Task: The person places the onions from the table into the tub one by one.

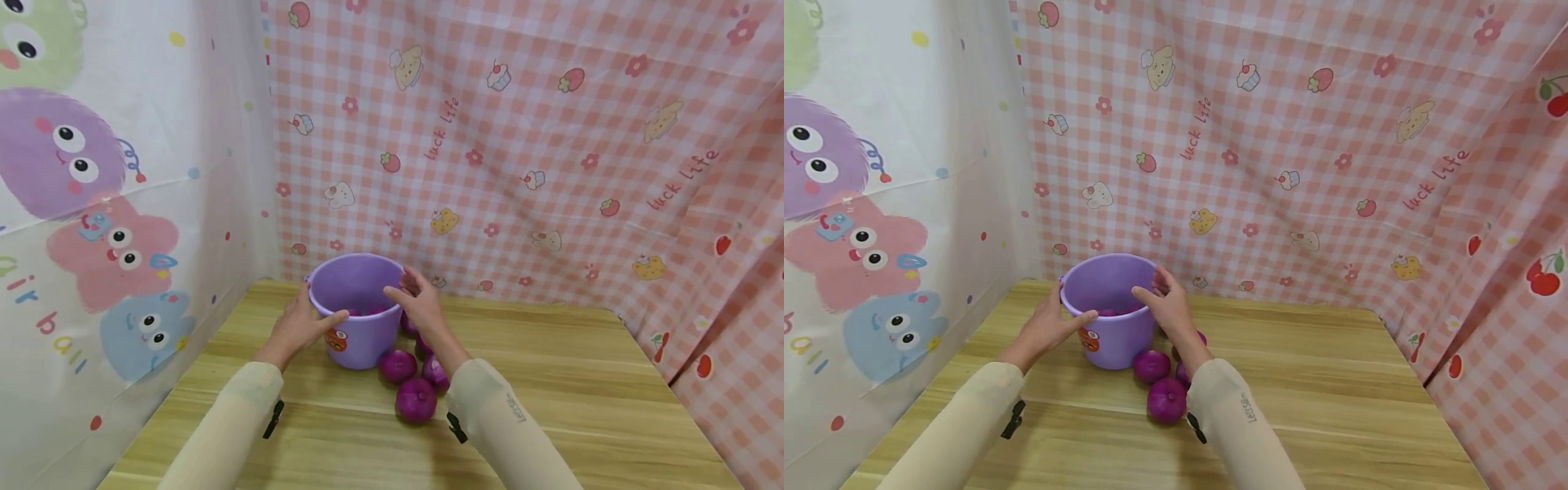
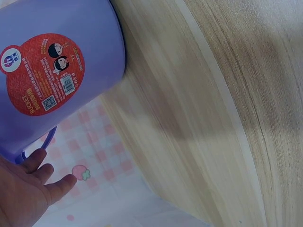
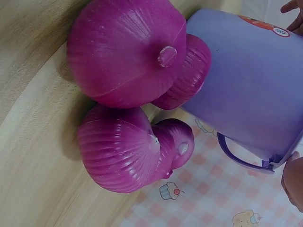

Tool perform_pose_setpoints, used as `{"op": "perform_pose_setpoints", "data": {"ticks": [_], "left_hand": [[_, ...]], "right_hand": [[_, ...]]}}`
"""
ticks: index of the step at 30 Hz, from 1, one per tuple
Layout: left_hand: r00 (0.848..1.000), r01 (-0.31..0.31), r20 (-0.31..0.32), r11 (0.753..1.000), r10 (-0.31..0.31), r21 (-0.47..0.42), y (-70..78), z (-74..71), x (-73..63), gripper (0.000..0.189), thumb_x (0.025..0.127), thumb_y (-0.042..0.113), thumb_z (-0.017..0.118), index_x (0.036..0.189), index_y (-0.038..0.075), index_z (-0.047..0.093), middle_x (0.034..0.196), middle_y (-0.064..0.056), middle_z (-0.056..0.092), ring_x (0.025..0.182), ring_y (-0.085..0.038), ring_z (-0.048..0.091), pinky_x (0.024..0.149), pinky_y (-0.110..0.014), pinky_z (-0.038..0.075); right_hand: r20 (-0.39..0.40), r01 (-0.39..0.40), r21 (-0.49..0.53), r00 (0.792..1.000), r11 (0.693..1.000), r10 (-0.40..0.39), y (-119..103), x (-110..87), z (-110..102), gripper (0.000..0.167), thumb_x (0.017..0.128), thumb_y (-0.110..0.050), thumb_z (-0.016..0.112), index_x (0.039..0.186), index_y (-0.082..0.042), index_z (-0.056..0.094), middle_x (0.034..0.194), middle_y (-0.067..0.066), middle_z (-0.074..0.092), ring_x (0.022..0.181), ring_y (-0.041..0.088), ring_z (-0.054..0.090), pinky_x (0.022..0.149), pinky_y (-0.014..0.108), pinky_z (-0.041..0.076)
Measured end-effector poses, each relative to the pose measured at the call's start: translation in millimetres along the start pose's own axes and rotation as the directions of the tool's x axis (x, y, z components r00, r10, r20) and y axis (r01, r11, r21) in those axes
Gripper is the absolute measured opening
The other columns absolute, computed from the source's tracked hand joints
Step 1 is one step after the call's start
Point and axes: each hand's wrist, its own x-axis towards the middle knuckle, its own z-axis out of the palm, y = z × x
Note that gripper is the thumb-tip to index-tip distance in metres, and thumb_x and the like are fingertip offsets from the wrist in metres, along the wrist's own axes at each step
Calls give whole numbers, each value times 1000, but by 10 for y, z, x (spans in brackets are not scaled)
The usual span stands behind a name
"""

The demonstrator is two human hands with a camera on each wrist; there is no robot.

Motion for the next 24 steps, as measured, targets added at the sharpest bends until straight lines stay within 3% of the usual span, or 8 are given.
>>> {"op": "perform_pose_setpoints", "data": {"ticks": [12, 24], "left_hand": [[1000, -3, -6, 1000, 3, 4, -12, 21, 17, 127, 71, 82, 64, 160, 12, 6, 157, -24, 27, 139, -46, 32, 107, -67, 29], [1000, -21, -8, 1000, 21, -20, -22, 15, 27, 126, 72, 81, 65, 160, 12, 6, 156, -24, 31, 138, -45, 35, 107, -68, 30]], "right_hand": [[-11, -35, -34, 999, 999, 34, -43, -96, -140, 70, 88, -17, 76, 147, 1, 43, 142, 24, 49, 130, 35, 49, 108, 42, 42], [-47, -60, -47, 997, 997, 58, 35, -119, -341, 69, 88, -21, 75, 148, -2, 44, 139, 19, 53, 128, 30, 51, 108, 40, 40]]}}
